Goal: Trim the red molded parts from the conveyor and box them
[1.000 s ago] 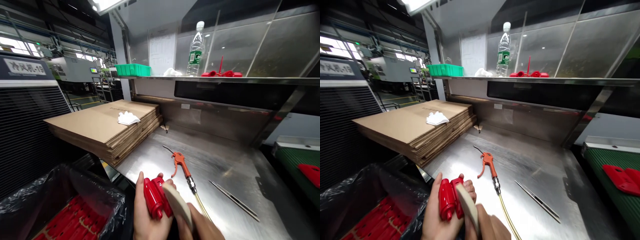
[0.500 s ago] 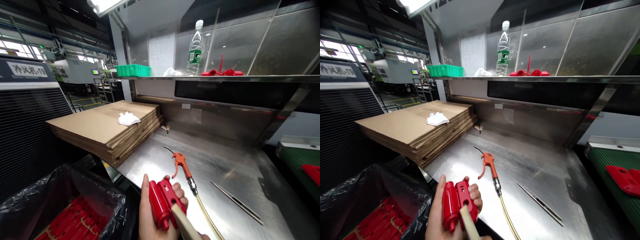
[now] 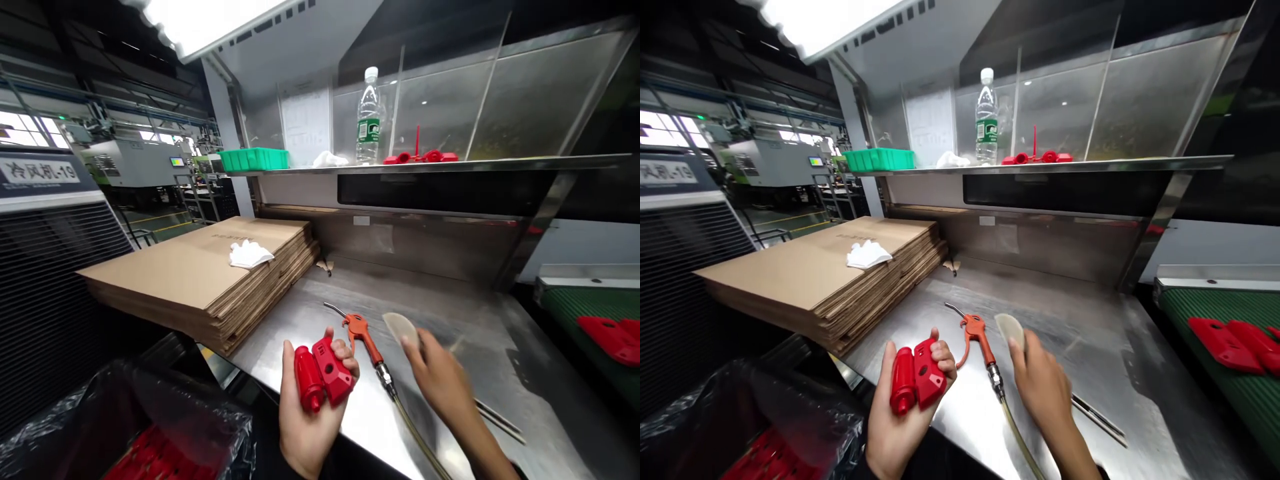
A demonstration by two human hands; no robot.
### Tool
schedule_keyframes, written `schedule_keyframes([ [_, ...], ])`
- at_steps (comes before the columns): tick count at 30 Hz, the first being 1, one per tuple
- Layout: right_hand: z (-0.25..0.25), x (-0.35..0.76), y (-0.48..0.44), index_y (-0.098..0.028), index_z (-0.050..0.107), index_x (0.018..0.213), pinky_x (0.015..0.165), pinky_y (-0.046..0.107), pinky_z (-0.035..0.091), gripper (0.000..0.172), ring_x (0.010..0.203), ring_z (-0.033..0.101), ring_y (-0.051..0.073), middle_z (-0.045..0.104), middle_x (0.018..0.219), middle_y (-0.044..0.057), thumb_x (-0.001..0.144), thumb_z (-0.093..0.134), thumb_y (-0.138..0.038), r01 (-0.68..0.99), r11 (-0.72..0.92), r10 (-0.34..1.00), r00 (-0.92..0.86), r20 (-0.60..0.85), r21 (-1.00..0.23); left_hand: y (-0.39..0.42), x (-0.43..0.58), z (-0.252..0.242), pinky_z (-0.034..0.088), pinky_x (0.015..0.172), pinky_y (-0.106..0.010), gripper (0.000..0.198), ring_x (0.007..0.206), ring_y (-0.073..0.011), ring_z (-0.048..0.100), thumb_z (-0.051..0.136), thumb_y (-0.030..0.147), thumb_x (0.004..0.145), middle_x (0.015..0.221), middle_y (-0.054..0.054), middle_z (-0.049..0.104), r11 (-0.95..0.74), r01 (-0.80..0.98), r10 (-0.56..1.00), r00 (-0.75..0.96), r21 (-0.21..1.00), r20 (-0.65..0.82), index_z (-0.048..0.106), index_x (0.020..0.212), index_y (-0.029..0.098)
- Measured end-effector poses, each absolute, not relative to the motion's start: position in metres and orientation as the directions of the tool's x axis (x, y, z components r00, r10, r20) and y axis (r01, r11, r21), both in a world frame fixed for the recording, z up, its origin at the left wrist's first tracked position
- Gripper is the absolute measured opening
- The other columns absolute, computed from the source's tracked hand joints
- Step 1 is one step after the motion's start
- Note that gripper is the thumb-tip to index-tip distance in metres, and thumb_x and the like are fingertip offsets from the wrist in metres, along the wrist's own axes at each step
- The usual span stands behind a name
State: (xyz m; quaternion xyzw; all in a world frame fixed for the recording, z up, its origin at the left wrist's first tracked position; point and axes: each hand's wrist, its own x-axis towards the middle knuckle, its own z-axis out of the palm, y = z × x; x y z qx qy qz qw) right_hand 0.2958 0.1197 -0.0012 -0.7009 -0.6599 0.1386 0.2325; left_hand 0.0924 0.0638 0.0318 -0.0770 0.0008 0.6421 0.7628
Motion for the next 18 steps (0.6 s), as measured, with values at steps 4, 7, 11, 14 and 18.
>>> schedule_keyframes([
  [4, -0.012, 0.264, 0.188, -0.017, 0.048, 0.133, 0.083, 0.045, 0.052, 0.047, 0.096, 0.065, 0.025, 0.066, 0.108, 0.01, 0.102, 0.036, -0.049, 0.941, 0.021, 1.0, -0.013, 0.026, -0.337, 0.06, 0.078, 0.014, 0.053, 0.087, -0.049, 0.059, 0.101, -0.0266, 0.059, 0.053, 0.046, 0.092, 0.109, -0.018, 0.055, 0.031, -1.0, 0.992, 0.031, -0.002, -0.121, 0.043, 0.14, 0.013],
  [7, -0.027, 0.236, 0.184, -0.016, 0.054, 0.122, 0.082, 0.042, 0.052, 0.055, 0.1, 0.061, 0.024, 0.062, 0.111, 0.01, 0.095, 0.044, -0.062, 0.974, 0.063, 0.998, -0.068, -0.014, -0.219, 0.06, 0.066, 0.003, 0.05, 0.09, -0.058, 0.063, 0.113, -0.0348, 0.057, 0.053, 0.052, 0.09, 0.124, -0.019, 0.056, -0.09, -0.984, 0.984, -0.111, 0.155, -0.138, 0.042, 0.142, 0.02],
  [11, -0.042, 0.213, 0.161, -0.015, 0.058, 0.113, 0.089, 0.043, 0.046, 0.056, 0.107, 0.056, 0.026, 0.059, 0.113, 0.012, 0.089, 0.052, -0.065, 0.991, 0.058, 0.998, -0.061, -0.02, -0.118, 0.06, 0.051, -0.001, 0.046, 0.095, -0.06, 0.06, 0.117, -0.0374, 0.056, 0.053, 0.051, 0.09, 0.131, -0.019, 0.057, -0.139, -0.935, 0.979, -0.179, 0.326, -0.095, 0.043, 0.143, 0.024],
  [14, -0.048, 0.201, 0.158, -0.015, 0.058, 0.113, 0.09, 0.044, 0.044, 0.057, 0.106, 0.055, 0.028, 0.059, 0.111, 0.012, 0.085, 0.055, -0.064, 0.988, 0.048, 0.999, -0.051, -0.017, -0.144, 0.058, 0.039, 0.001, 0.049, 0.092, -0.058, 0.059, 0.108, -0.035, 0.062, 0.051, 0.05, 0.091, 0.123, -0.019, 0.062, -0.184, -0.888, 0.969, -0.235, 0.421, -0.073, 0.045, 0.143, 0.021],
  [18, -0.051, 0.193, 0.155, -0.011, 0.059, 0.108, 0.084, 0.048, 0.045, 0.047, 0.104, 0.056, 0.039, 0.058, 0.106, 0.019, 0.078, 0.056, -0.047, 0.966, 0.052, 0.999, -0.047, 0.026, -0.252, 0.054, 0.024, 0.002, 0.053, 0.086, -0.054, 0.06, 0.103, -0.0349, 0.064, 0.05, 0.051, 0.091, 0.118, -0.021, 0.064, -0.288, -0.848, 0.94, -0.339, 0.445, -0.036, 0.047, 0.141, 0.018],
])
